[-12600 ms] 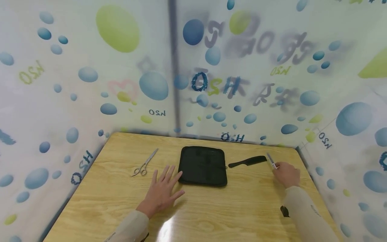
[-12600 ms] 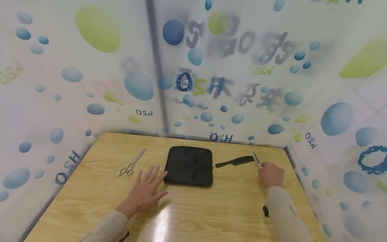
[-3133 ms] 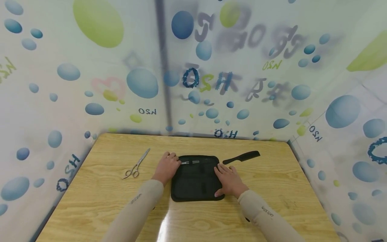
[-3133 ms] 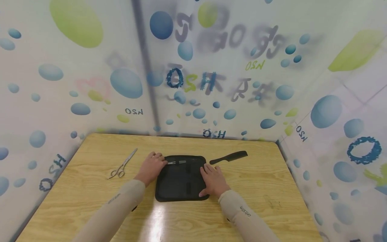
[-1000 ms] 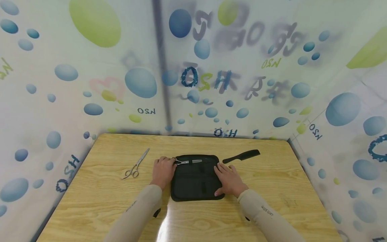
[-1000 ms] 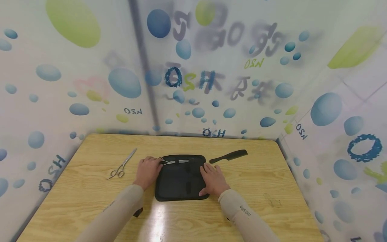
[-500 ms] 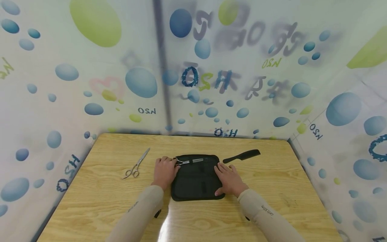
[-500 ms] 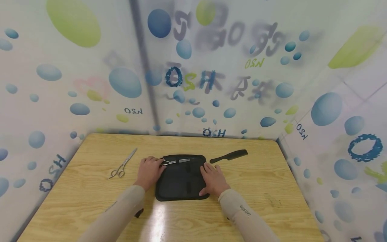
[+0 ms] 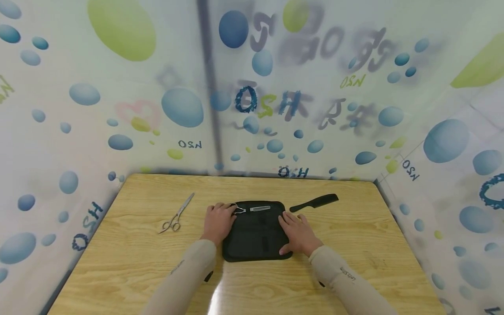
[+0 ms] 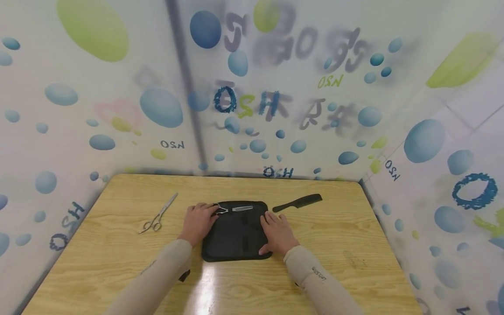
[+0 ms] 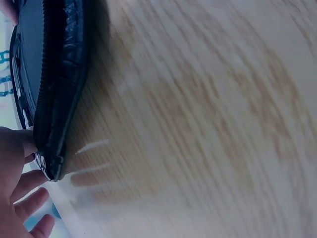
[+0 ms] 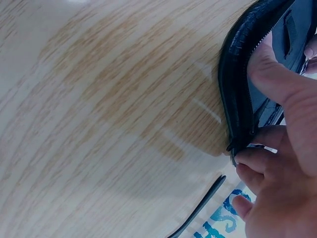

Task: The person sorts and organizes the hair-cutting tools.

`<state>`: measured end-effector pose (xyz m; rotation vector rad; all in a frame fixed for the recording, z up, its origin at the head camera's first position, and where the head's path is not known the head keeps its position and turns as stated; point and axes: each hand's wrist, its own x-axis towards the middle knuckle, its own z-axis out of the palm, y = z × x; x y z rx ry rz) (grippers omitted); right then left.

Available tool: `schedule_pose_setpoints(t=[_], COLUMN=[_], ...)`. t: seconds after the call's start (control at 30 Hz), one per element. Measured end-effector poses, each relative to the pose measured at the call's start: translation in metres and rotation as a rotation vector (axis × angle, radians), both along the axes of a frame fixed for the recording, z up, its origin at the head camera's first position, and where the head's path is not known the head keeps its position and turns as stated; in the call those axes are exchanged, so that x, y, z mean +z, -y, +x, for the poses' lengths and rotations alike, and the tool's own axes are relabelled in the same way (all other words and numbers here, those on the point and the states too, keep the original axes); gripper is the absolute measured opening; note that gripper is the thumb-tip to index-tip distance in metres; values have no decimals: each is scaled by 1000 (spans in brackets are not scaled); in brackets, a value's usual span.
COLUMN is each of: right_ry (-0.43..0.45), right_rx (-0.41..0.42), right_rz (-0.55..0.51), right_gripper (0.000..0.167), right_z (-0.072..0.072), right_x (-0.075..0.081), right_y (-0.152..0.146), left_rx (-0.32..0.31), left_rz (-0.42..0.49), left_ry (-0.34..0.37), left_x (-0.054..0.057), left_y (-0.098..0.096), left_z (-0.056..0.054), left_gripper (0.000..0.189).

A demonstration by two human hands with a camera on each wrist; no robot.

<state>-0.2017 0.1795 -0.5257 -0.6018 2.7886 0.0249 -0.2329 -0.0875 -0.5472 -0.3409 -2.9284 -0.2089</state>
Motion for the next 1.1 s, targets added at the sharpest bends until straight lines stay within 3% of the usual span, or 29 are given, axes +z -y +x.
schedule_pose_setpoints(t=[0.27, 0.6, 1.1], right_ry=[11, 8, 11], right_rx=[4, 2, 5], right_rz=[5, -2, 15], right_gripper=[108, 107, 108], right_z=[-1, -1, -2], right_x=[0, 2, 1], right_y=[0, 0, 0], left_rx=[-17, -47, -46], left_rz=[-37, -96, -45], left_ry=[23, -21, 53], left_x=[1, -5, -1], left_y=[-4, -6, -12], left_z=[-1, -1, -2], left_gripper=[34, 36, 36])
